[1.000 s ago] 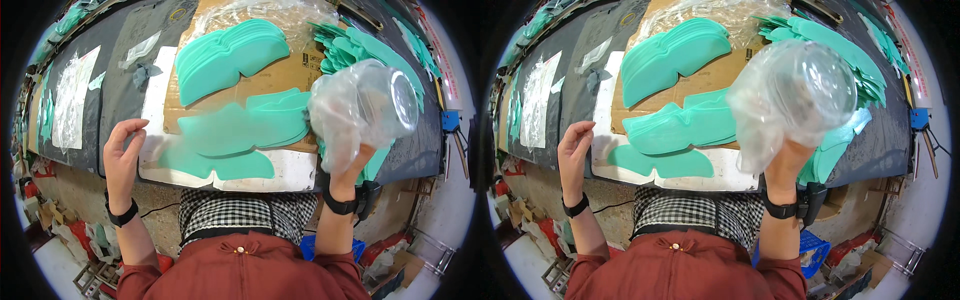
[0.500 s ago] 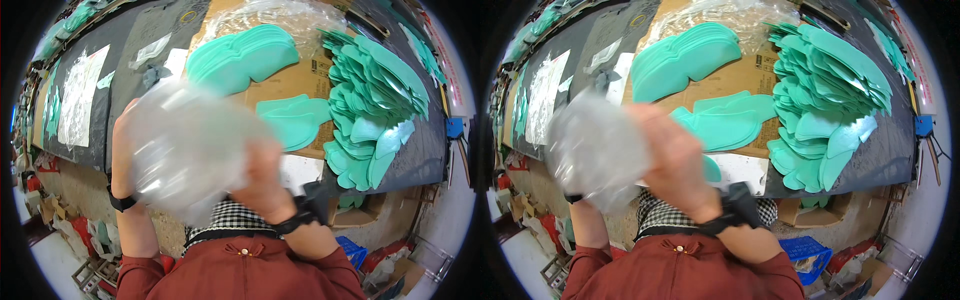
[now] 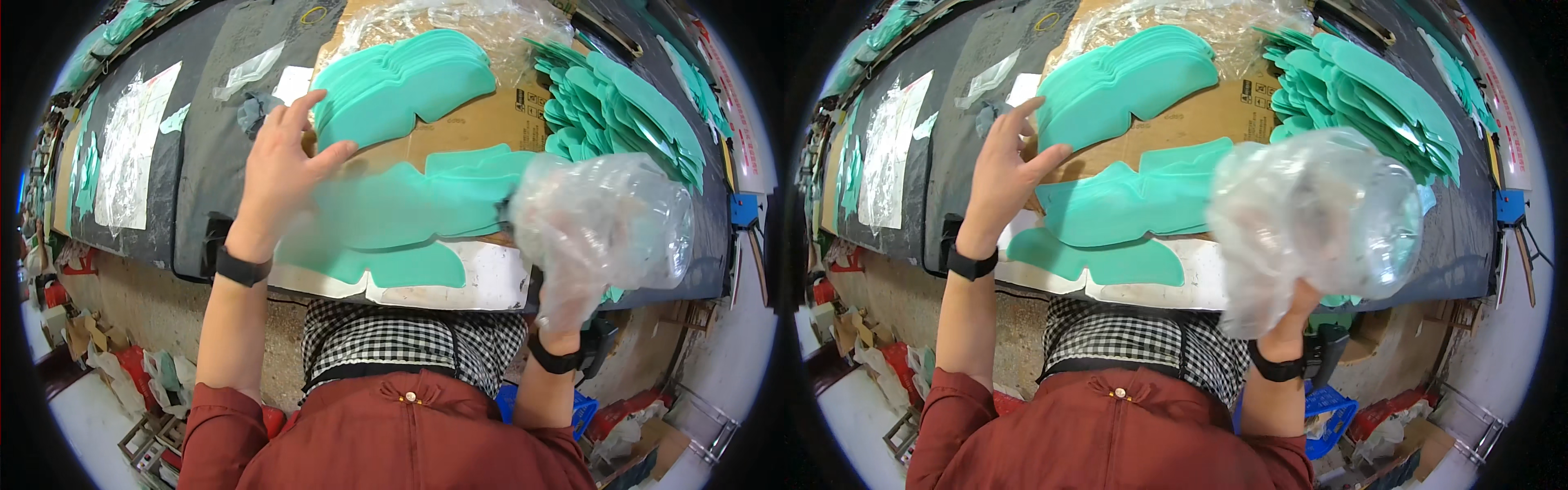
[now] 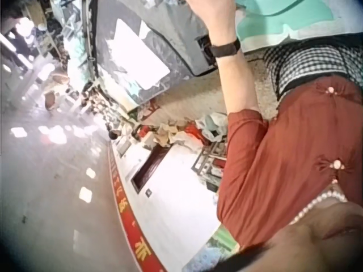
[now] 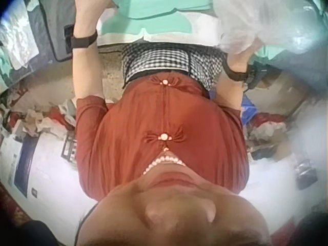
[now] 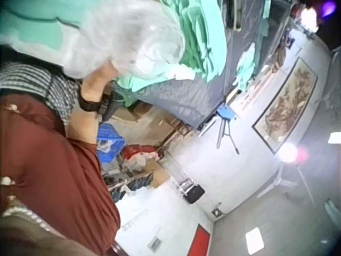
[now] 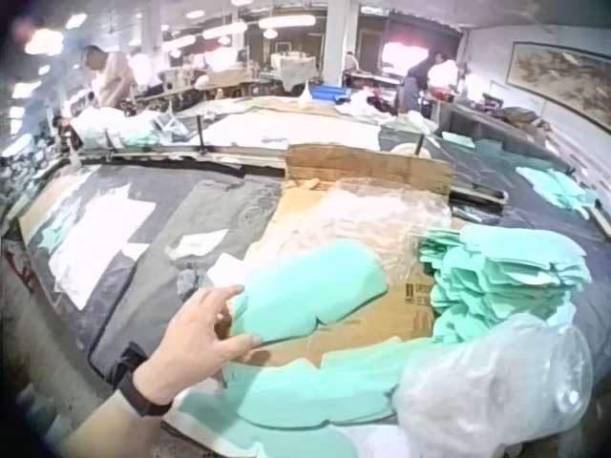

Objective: The person applies glue from a plastic bottle to green foam pieces and moves them between stacks on the table.

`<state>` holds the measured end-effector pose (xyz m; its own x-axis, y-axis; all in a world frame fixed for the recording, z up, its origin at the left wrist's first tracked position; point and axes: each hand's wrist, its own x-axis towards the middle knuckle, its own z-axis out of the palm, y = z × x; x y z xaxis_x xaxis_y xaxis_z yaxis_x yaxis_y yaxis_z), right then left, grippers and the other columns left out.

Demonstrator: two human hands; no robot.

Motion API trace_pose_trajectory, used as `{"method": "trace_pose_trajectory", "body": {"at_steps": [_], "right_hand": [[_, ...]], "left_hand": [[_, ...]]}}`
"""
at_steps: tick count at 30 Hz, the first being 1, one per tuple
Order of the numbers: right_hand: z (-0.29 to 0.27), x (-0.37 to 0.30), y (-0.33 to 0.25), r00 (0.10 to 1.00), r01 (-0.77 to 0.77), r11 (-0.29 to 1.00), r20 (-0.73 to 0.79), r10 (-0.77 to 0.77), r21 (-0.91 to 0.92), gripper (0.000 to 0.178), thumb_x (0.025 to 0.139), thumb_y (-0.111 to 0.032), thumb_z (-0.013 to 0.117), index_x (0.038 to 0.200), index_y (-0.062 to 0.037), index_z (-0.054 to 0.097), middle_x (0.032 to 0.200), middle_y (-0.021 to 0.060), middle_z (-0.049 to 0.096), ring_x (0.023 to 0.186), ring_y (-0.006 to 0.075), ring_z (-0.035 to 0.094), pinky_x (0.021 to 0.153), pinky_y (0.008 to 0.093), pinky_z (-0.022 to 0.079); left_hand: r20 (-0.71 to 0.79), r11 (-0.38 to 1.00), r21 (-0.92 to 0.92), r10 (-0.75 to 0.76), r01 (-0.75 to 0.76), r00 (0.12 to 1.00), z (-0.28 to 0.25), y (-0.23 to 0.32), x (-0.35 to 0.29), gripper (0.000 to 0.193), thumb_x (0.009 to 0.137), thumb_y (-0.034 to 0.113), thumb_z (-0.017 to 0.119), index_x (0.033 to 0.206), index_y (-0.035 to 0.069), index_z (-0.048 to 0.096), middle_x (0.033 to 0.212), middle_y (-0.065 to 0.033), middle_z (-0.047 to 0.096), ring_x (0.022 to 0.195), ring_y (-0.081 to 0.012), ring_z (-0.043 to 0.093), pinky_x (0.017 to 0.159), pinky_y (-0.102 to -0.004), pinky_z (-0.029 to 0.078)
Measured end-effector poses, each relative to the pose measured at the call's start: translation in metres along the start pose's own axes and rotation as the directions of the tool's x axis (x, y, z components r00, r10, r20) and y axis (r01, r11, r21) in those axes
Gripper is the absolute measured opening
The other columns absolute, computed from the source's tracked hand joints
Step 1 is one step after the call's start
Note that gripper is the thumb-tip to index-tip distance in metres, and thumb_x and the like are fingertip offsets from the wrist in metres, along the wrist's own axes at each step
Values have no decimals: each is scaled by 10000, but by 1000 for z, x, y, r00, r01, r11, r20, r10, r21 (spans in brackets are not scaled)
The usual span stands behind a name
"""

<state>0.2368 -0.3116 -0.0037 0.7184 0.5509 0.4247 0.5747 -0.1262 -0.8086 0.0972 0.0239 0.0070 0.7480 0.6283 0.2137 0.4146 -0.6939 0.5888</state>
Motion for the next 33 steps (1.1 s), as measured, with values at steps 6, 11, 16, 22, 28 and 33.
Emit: {"method": "trace_pose_trajectory", "body": {"at_steps": [6, 11, 16, 22, 28, 33], "right_hand": [[8, -5, 0, 949, -75, 995, -310, 53, -62, 188, 1024, -87, 662, 1158, 26, 730, 1188, 115, 737, 1051, 277, 692, 1007, 395, 536], [0, -22, 21, 950, -36, 993, -312, -1, -112, 298, 1013, -102, 679, 1291, 5, 667, 1342, 138, 673, 1239, 286, 618, 1072, 446, 499], [-16, -26, 29, 820, -303, 953, -514, 252, -15, 437, 1046, -262, 640, 1384, 13, 603, 1401, 143, 623, 1308, 299, 581, 1128, 467, 443], [-2, 16, -30, 773, -239, 649, -263, 577, 723, 548, 1032, -299, 618, 1464, 19, 508, 1405, 176, 608, 1259, 302, 607, 1078, 448, 476], [77, 22, -28, 988, 148, 980, 15, -152, 136, 553, 875, -173, 795, 1365, -8, 598, 1286, 168, 694, 1114, 353, 703, 936, 435, 571], [106, 20, -54, 960, 219, 949, 125, -252, 228, 578, 848, -150, 825, 1360, -2, 603, 1276, 184, 703, 1106, 370, 714, 923, 447, 582]], "left_hand": [[-11, 999, -52, 18, -18, 1000, -5, -8, 5, 425, 865, 224, 832, 1238, 56, 719, 898, -65, 644, 714, -164, 581, 697, -320, 518], [-12, 971, -208, -124, 118, 992, -34, 6, 3, 259, 931, 98, 756, 1164, -10, 720, 963, -48, 721, 782, -77, 611, 703, -261, 516], [283, 559, -748, -218, 357, 934, -62, 12, -33, 212, 978, 91, 704, 1166, -6, 693, 1008, -25, 721, 852, -87, 657, 771, -245, 531], [376, 795, -472, -210, 381, 902, -26, -4, -80, 254, 941, 59, 739, 1181, -9, 692, 1024, -19, 699, 840, -57, 646, 744, -231, 528], [149, 926, -344, -109, 155, 983, -8, 9, -86, 276, 913, 72, 679, 1178, -5, 670, 1043, -103, 683, 896, -228, 657, 813, -320, 535], [102, 901, -419, -76, 112, 992, -13, -10, -105, 305, 857, 32, 659, 1160, 1, 666, 1005, -154, 680, 917, -340, 666, 822, -374, 532]]}}
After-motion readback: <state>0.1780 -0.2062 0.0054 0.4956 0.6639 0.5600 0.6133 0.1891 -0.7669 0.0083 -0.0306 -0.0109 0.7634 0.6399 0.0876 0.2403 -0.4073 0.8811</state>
